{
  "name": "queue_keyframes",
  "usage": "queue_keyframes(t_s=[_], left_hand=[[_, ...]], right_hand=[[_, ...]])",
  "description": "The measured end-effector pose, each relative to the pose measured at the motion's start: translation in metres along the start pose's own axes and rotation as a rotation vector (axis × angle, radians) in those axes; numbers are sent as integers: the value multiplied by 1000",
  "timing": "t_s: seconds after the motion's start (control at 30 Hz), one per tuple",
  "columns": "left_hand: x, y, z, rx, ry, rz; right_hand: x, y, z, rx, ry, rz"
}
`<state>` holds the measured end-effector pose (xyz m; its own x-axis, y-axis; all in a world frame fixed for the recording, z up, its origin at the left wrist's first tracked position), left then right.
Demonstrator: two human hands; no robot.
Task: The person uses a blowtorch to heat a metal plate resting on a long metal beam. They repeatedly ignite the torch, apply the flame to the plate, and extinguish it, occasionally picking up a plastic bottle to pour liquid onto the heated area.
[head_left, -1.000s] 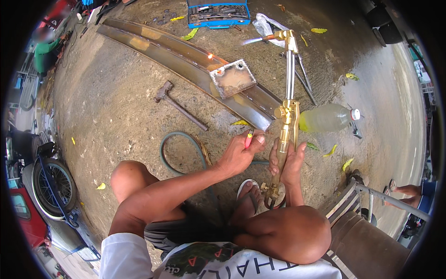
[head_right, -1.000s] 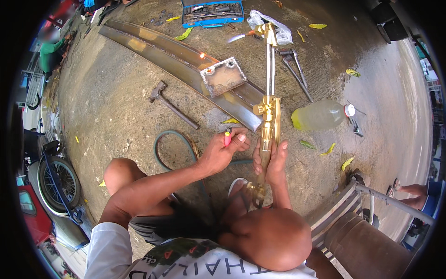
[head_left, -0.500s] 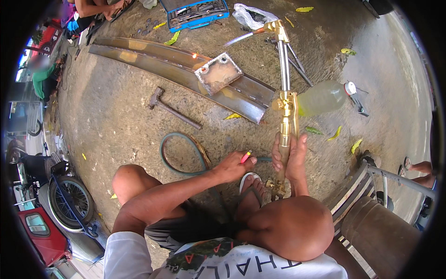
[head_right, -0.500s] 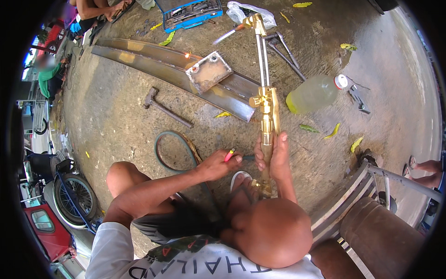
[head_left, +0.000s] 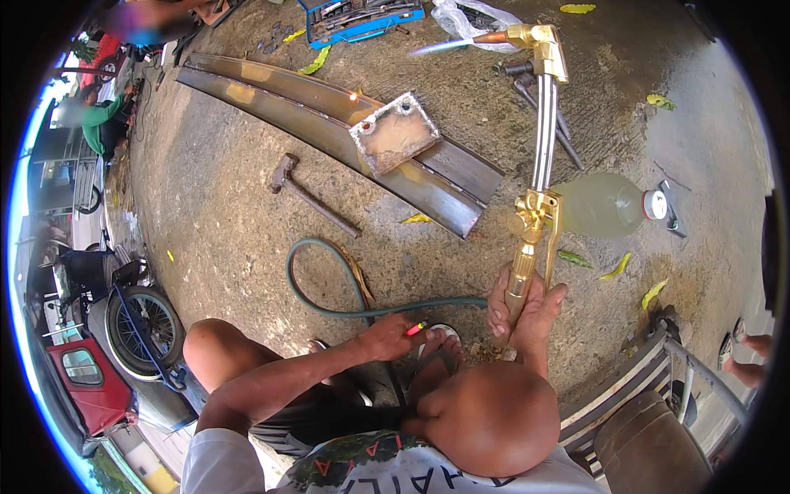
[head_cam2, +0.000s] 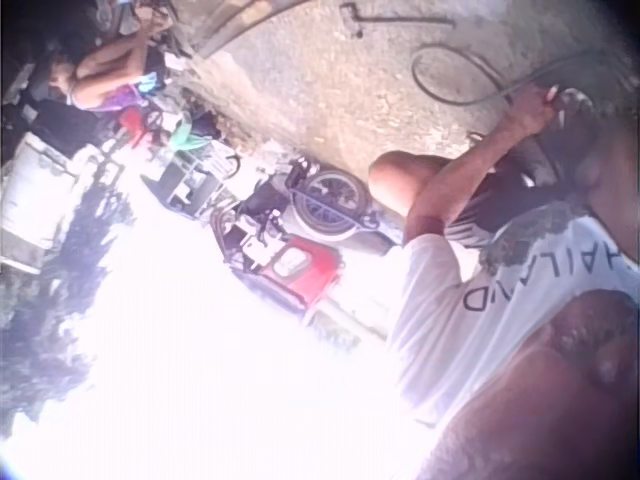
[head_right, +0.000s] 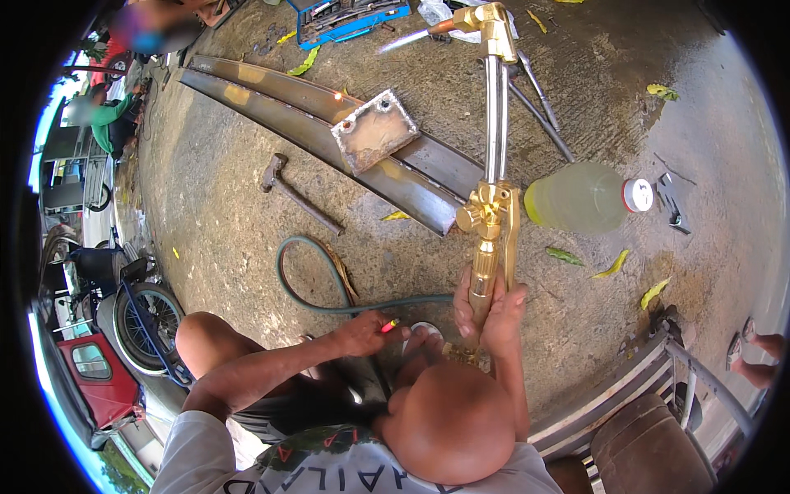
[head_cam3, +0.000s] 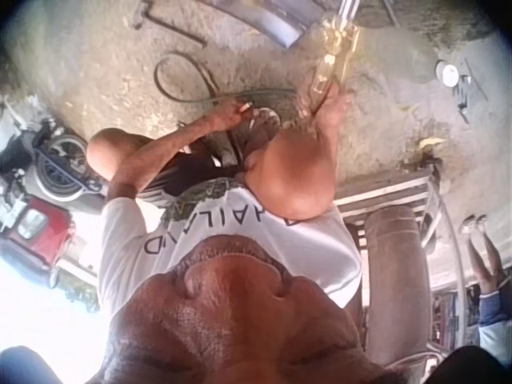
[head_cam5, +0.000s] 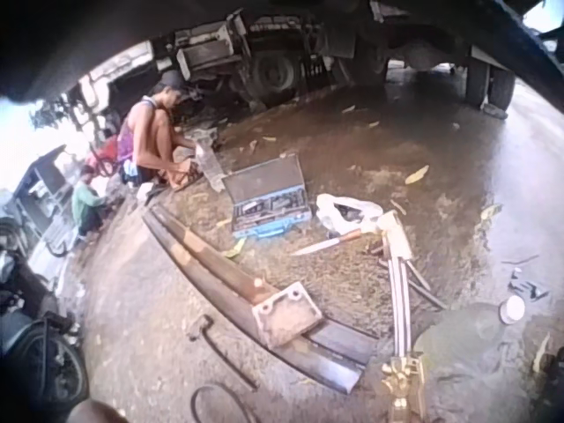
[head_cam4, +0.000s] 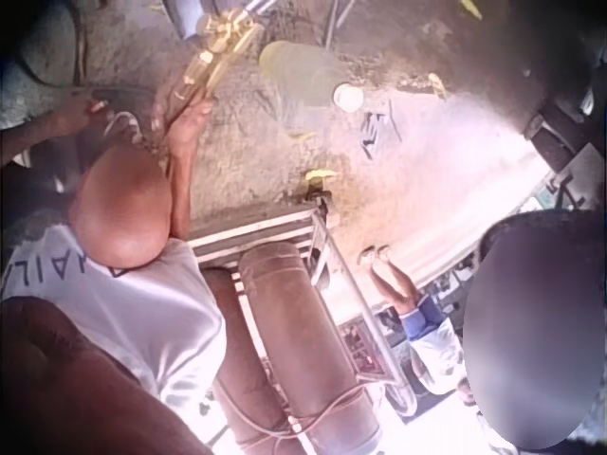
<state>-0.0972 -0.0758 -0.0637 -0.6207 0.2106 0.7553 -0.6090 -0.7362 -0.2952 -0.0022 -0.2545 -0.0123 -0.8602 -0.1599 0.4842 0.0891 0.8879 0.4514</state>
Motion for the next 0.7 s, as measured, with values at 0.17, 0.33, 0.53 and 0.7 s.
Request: queue_keyframes(t_s=[0.17, 0.33, 0.53, 0.7], left_hand=[[-21, 22, -14, 237, 95, 180], [-33, 38, -5, 130, 68, 168], [-23, 38, 3, 111, 112, 180], [-22, 34, 12, 116, 106, 167]], right_hand=[[-8, -11, -8, -20, 54, 102], [-15, -26, -8, 59, 44, 84], [-24, -42, 9, 162, 166, 55], [-27, -45, 7, 137, 218, 19]])
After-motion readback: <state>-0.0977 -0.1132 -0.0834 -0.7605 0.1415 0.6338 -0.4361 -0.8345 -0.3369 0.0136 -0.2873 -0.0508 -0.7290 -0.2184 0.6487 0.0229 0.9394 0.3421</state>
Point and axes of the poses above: each hand's wrist, its own x-axis away from the middle knuckle, its own y-axis out of the palm, z = x × y, the point moved 9 cm from there along -x, towards the middle knuckle, and after that the axes turned 11 degrees about z, right-handed, at the moved point
